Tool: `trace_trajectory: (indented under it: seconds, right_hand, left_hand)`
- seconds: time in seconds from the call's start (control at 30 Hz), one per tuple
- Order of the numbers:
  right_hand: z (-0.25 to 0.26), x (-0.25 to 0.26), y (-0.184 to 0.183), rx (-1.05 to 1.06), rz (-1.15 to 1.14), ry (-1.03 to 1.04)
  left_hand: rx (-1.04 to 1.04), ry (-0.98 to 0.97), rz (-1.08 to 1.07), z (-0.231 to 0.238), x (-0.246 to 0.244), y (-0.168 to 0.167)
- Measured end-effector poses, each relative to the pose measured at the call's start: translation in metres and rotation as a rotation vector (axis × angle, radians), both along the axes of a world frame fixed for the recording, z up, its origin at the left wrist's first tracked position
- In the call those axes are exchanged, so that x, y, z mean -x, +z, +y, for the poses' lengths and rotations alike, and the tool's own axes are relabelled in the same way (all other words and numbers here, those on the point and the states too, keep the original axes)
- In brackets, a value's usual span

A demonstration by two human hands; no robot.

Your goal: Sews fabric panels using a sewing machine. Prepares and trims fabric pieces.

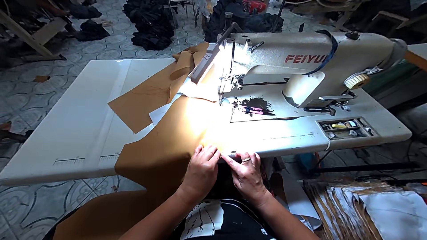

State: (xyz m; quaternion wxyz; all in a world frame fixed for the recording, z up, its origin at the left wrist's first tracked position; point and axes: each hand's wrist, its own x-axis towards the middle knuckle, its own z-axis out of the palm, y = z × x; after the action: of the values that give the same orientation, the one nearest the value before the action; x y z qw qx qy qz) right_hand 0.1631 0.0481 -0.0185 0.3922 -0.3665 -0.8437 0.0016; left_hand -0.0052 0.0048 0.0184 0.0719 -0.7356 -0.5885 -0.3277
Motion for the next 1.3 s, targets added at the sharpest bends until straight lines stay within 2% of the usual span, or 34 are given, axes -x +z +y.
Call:
trace_trajectory:
  seconds: [0.37,0.53,0.67,1.0,1.13,1.3]
  right_hand:
    - [0.015,0.007,0.014,0.094,0.006,0.016]
    - [0.021,0.006,0.022,0.064,-0.032,0.045]
    - [0.024,0.0,0.024,0.058,-0.05,0.048]
    - [0.03,-0.001,0.028,0.053,-0.07,0.047]
    - [0.039,0.001,0.031,0.088,-0.073,0.053]
    - [0.041,0.0,0.033,0.099,-0.087,0.063]
  left_hand:
    - [-0.017,-0.008,0.031,0.0,0.001,-0.004]
    - [0.044,-0.093,0.024,0.015,0.019,0.01]
    - [0.114,-0.089,0.05,0.027,0.024,0.01]
    - [0.072,-0.076,0.018,0.026,0.02,-0.005]
    - [0.075,-0.077,0.055,0.037,0.022,-0.001]
    - [0.03,-0.03,0.044,0.024,0.005,0.001]
